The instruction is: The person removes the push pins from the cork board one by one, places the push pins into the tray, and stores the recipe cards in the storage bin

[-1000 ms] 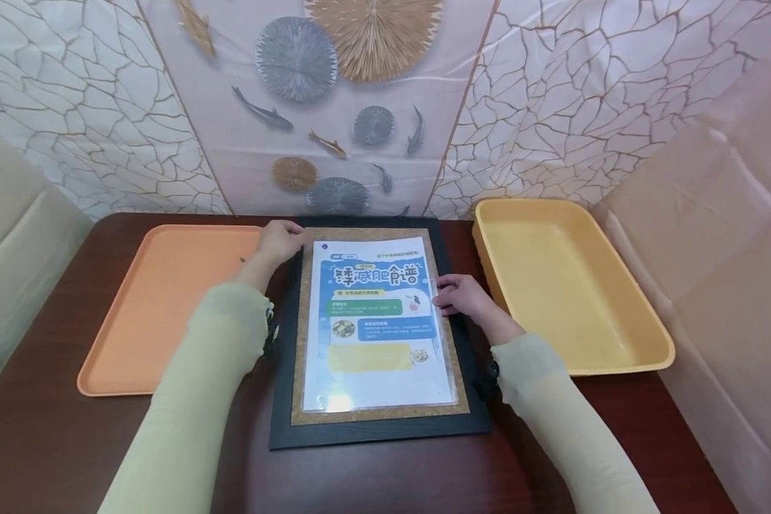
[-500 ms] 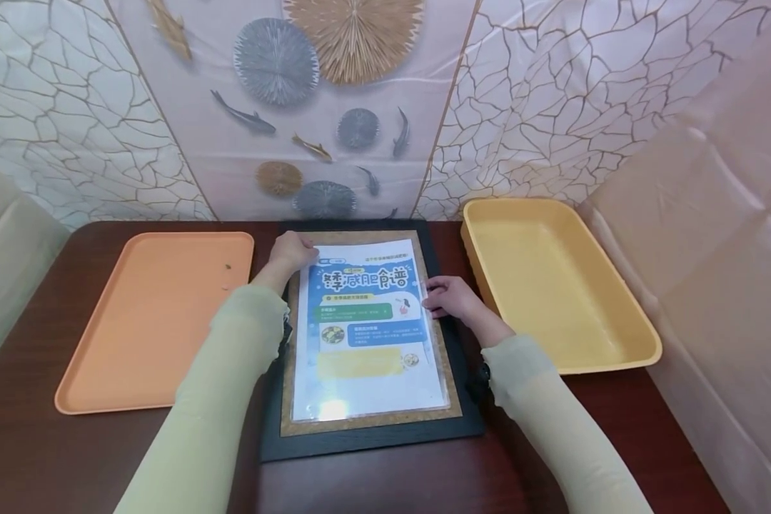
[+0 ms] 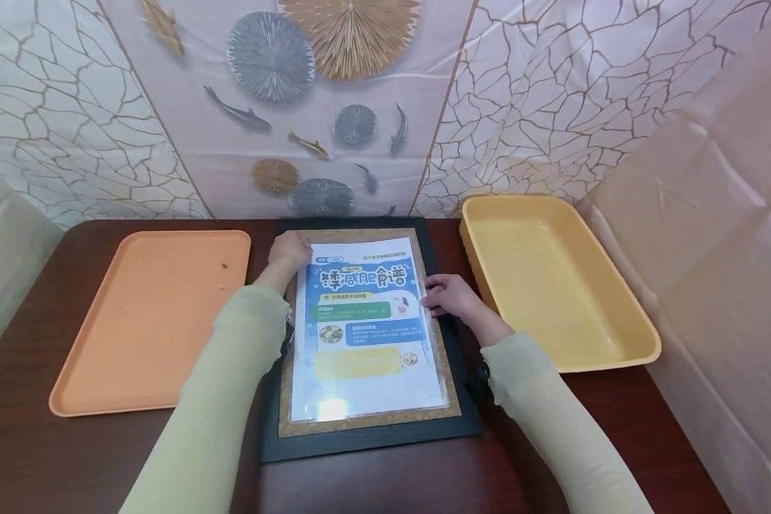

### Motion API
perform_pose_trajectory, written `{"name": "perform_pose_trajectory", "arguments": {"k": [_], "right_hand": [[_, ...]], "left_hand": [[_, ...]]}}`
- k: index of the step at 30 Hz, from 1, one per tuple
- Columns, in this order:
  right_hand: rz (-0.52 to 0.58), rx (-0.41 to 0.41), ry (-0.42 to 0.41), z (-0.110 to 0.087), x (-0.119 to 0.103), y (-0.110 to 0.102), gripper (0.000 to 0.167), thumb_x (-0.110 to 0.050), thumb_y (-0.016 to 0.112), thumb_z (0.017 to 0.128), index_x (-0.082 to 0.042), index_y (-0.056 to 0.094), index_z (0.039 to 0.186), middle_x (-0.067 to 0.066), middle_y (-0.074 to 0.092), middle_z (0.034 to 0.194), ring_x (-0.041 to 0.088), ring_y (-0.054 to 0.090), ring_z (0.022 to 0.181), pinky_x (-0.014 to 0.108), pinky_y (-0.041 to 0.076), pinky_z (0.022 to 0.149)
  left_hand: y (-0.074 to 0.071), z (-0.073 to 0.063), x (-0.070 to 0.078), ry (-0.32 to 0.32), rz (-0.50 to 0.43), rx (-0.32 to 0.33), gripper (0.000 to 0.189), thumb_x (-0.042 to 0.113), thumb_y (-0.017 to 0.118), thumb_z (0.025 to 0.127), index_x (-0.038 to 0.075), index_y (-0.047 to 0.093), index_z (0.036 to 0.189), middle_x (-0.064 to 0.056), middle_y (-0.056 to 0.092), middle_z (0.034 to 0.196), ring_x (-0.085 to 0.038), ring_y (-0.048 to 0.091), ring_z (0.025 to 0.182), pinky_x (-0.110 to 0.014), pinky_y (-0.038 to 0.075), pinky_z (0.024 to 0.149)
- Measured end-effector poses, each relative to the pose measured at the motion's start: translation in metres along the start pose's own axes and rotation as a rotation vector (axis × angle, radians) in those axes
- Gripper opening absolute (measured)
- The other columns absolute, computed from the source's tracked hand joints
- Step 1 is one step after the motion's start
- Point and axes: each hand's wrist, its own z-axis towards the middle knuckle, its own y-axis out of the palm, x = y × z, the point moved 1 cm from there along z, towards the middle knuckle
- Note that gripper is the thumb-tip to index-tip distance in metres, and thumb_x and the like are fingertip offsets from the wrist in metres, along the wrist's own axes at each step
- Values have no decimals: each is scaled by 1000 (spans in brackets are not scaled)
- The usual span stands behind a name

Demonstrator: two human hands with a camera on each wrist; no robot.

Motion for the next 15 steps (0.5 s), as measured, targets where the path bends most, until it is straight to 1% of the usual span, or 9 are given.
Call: {"name": "perform_pose_trajectory", "arguments": {"k": [4, 8, 10, 13, 15], "right_hand": [[-3, 1, -5, -1, -2, 0, 45, -8, 61, 89, 1, 47, 131, 23, 64, 111, 17, 64, 75, 27, 55, 72], [-9, 3, -9, -1, -2, 0, 45, -8, 61, 89, 1, 47, 131, 24, 64, 111, 17, 64, 75, 27, 55, 72], [-10, 9, -6, 0, -1, 0, 45, -8, 61, 89, 1, 47, 131, 23, 64, 111, 17, 64, 75, 27, 55, 72], [-13, 11, 0, 0, -1, 0, 45, -8, 61, 89, 0, 48, 131, 23, 64, 111, 17, 64, 75, 27, 55, 72], [-14, 13, 6, -1, 0, 1, 45, -8, 61, 89, -1, 48, 131, 22, 64, 110, 17, 64, 75, 27, 55, 72]], "left_hand": [[1, 0, -1, 6, 13, 17, 23, 16, 48, 95, 1, 61, 106, -16, 63, 110, -29, 57, 99, -42, 46, 91], [2, -6, 1, 2, -4, 18, 22, 17, 50, 95, 2, 62, 106, -16, 63, 110, -29, 57, 100, -42, 46, 91], [2, -8, 1, -5, -37, 16, 23, 17, 49, 95, 3, 62, 107, -15, 63, 111, -29, 56, 101, -41, 45, 92], [3, -8, 0, -31, -115, 28, 23, 18, 50, 95, 3, 63, 108, -15, 62, 112, -28, 56, 102, -40, 45, 91], [2, -9, -1, -36, -164, 60, 22, 18, 50, 95, 4, 64, 106, -13, 63, 110, -26, 56, 99, -37, 47, 87]]}}
